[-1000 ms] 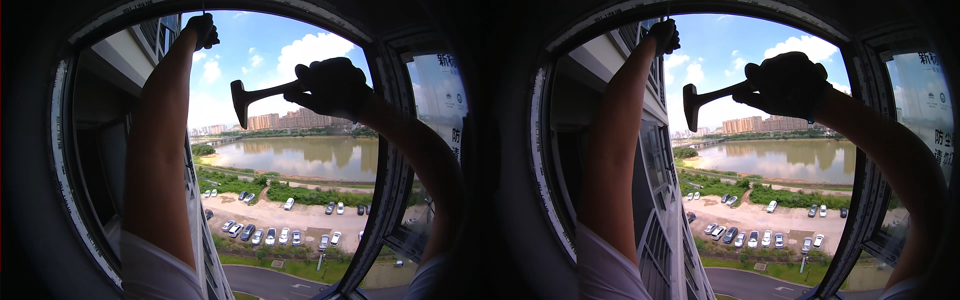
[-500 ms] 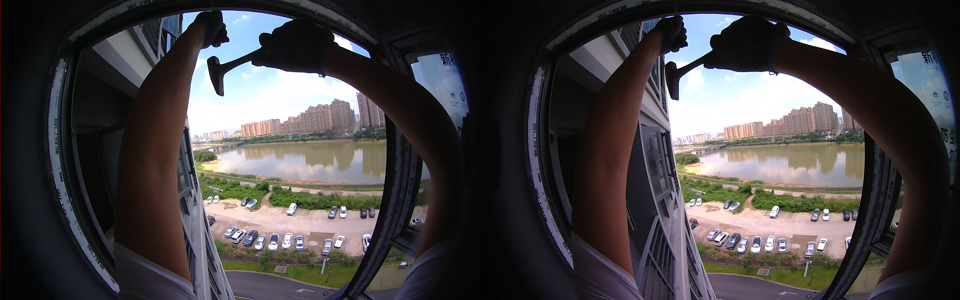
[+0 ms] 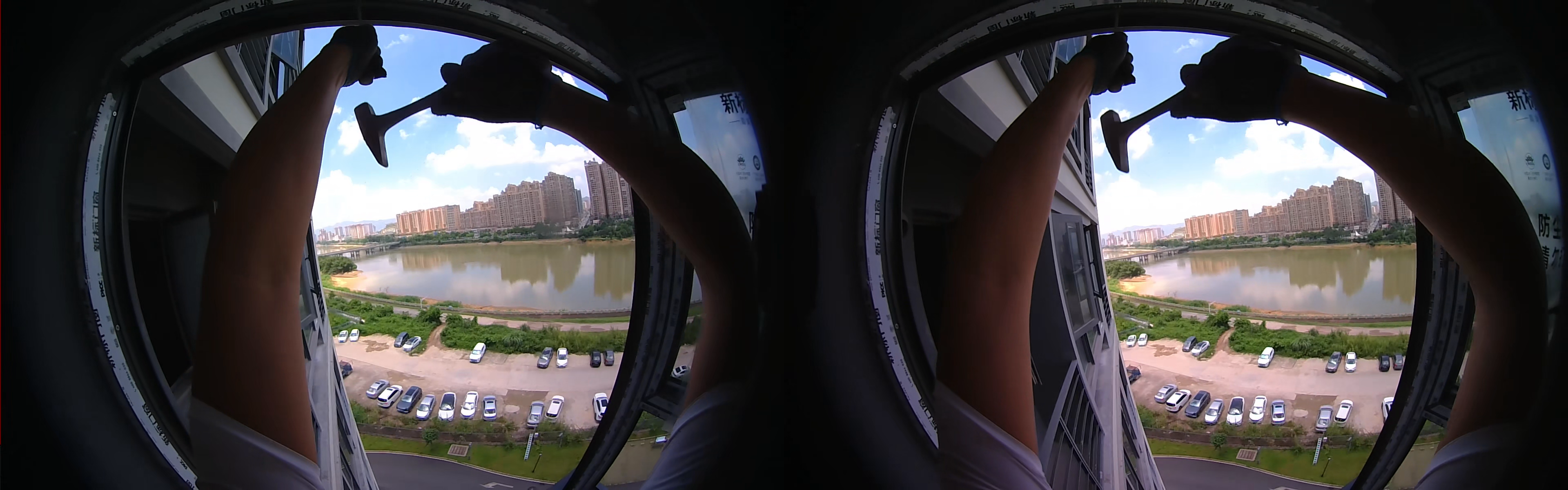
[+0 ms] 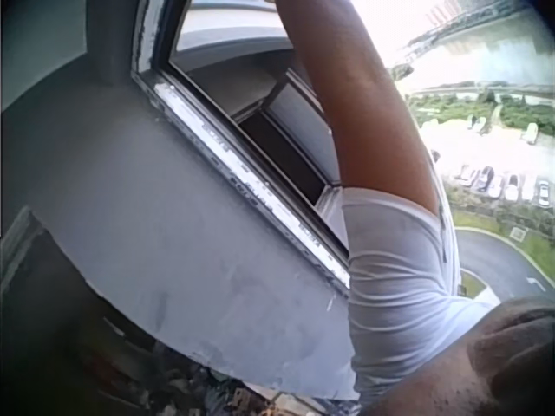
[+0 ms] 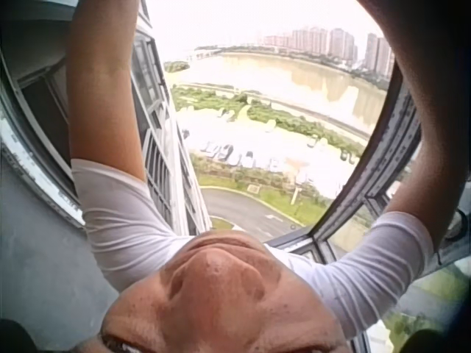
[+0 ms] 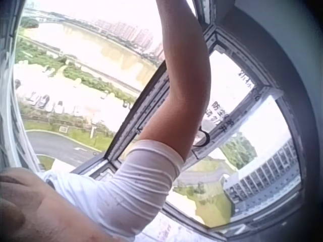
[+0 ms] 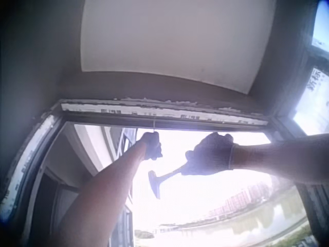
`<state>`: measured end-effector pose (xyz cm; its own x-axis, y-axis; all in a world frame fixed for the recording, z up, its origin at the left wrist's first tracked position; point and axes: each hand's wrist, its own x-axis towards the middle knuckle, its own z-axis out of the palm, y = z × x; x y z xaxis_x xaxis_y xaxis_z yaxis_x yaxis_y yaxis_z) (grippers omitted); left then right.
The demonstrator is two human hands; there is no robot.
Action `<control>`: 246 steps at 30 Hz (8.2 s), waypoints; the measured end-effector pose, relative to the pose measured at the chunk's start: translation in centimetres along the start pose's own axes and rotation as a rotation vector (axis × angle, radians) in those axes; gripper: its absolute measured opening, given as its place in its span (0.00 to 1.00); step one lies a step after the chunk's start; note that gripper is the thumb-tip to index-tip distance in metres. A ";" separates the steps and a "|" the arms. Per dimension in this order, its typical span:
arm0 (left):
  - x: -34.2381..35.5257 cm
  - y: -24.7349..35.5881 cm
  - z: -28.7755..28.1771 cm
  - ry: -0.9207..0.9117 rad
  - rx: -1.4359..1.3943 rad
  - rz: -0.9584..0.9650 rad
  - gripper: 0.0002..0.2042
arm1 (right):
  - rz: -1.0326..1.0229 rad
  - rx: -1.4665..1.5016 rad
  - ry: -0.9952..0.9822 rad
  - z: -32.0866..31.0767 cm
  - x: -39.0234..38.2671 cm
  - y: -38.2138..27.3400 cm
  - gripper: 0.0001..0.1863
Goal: Using a hammer and a pry tool to adjust and secure a window frame in a construction setting.
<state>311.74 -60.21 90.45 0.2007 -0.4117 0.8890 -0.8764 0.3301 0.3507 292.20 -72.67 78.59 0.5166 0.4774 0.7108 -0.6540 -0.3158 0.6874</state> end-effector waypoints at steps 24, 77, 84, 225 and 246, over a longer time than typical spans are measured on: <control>0.8 0.2 -1.6 -0.047 -0.116 -0.085 0.17 | -0.250 0.026 0.032 -3.6 -1.4 -3.3 0.32; -5.9 -6.5 3.6 -0.118 -0.191 -0.267 0.20 | -0.016 0.009 -0.387 -1.6 -21.7 -0.9 0.29; -7.5 -3.2 14.7 -0.269 -0.153 -0.267 0.13 | 0.066 0.086 -0.465 -4.4 -31.4 2.6 0.28; 10.4 2.8 31.5 -0.003 -0.252 -0.079 0.32 | 0.112 0.006 -0.192 15.0 -22.0 19.9 0.31; 10.3 2.7 32.0 -0.029 -0.246 -0.150 0.31 | -0.167 -0.024 -0.106 14.3 -24.0 17.9 0.32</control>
<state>297.43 -90.76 91.16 0.3039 -0.4944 0.8144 -0.7047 0.4586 0.5414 275.97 -101.50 75.96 0.6730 0.4323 0.6001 -0.5672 -0.2190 0.7939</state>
